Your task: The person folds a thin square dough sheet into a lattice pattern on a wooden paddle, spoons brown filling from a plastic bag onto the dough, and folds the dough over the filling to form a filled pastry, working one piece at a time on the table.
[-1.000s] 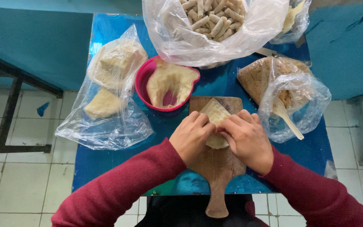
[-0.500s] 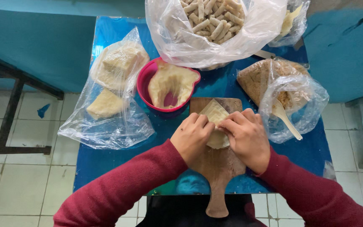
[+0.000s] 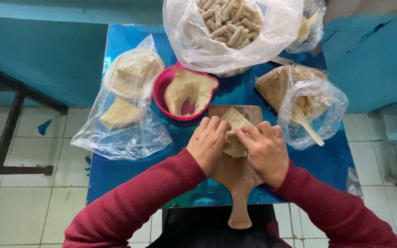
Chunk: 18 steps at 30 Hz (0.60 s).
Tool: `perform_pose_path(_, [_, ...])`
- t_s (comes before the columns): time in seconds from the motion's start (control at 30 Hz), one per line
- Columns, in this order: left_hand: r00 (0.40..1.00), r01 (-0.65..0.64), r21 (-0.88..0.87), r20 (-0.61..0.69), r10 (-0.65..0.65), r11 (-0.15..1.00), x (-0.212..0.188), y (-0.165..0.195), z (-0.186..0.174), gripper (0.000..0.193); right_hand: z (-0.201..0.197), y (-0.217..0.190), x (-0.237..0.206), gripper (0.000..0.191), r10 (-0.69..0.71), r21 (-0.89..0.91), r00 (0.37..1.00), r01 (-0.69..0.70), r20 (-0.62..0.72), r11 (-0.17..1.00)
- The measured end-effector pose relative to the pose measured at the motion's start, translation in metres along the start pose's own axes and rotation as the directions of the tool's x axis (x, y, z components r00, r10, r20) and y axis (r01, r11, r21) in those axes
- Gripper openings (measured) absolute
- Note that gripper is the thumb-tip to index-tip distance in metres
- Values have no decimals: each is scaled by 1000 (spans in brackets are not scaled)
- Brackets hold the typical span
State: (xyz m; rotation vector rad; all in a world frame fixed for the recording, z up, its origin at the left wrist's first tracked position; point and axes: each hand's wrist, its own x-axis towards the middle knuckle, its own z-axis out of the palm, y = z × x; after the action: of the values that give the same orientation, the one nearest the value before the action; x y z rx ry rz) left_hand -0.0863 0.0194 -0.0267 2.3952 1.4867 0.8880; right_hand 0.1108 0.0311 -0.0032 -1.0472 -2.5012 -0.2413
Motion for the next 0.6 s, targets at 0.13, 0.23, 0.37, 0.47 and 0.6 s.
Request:
perform_pose_path(0.13, [1000, -1, -14, -19, 1, 1000, 3, 0, 1, 38, 10, 14, 7, 32, 114, 187, 993, -111, -7, 976])
perform_pose_path(0.23, [999, 10, -30, -48, -12, 999, 6, 1, 0, 43, 15, 29, 9, 30, 327, 503, 942, -318, 74, 804])
perform_pose_path(0.37, [994, -28, -225, -107, 4, 974, 10, 4, -8, 53, 10, 44, 3, 33, 413, 816, 798, -546, 438, 190])
perform_pose_path(0.47, [1000, 3, -494, -14, -11, 869, 13, 8, -13, 50, -2, 47, -8, 35, 331, 826, 775, -563, 538, -25])
perform_pose_path(0.6, [976, -217, -507, -89, 200, 834, 18, 21, -16, 24, -22, 45, -24, 34, 299, 819, 770, -569, 564, -77])
